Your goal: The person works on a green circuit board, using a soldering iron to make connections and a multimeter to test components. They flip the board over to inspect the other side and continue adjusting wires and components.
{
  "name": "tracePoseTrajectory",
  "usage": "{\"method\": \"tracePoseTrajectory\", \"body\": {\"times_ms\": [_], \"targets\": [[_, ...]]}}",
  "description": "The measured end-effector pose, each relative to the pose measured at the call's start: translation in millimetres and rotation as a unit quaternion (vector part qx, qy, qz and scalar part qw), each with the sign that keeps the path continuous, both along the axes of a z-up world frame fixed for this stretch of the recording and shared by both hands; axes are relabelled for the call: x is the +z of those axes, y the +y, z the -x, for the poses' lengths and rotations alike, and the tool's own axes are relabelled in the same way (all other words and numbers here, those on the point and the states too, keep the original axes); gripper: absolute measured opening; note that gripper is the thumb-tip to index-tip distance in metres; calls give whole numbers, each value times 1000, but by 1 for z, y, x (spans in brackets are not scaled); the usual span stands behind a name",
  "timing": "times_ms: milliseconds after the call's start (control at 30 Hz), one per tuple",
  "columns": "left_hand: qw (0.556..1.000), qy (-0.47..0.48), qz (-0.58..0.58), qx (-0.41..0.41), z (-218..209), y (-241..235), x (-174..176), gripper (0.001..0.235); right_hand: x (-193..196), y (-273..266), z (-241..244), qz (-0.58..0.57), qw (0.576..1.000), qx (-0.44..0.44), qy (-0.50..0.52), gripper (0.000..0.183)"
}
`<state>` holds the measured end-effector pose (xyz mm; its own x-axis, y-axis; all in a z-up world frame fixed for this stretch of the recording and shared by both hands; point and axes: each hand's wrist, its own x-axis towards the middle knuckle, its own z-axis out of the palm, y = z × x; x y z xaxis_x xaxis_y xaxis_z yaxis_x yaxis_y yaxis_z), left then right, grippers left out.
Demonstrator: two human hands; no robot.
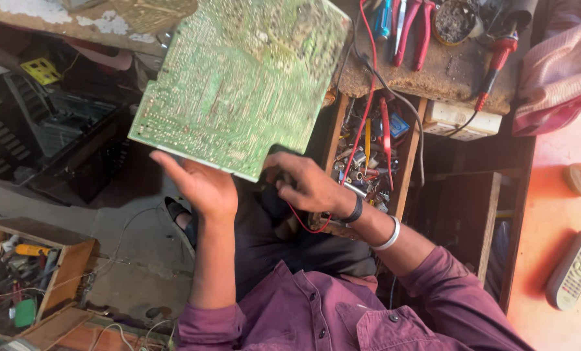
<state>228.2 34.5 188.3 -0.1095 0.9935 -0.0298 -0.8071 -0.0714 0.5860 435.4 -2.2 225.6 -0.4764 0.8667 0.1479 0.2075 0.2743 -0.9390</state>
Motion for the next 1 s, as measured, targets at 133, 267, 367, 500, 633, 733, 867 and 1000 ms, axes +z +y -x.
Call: {"method": "tracePoseTrajectory", "body": {"times_ms": [133,267,367,500,633,733,867,1000], "targets": [[996,19,85,8,0,9,4,88,7,0,7,-97,991,26,-91,51],[997,1,79,2,7,13,-8,94,17,6,-7,-41,997,63,-24,32],[995,-32,99,10,15,16,-18,94,34,10,-32,110,988,105,-13,22],[993,-75,95,-15,25,24,-30,91,65,41,-78,12,992,-124,10,26],[994,-84,54,-35,33,31,-32,87,75,123,-104,-196,963,-174,58,33],[996,-79,46,-23,33,38,-27,86,61,184,-103,-181,972,-150,-24,30],[997,-45,68,-3,41,38,-10,86,44,215,-99,-317,906,-121,-254,29],[995,16,100,0,76,24,14,84,45,178,-99,-512,781,-94,-345,36]]}}
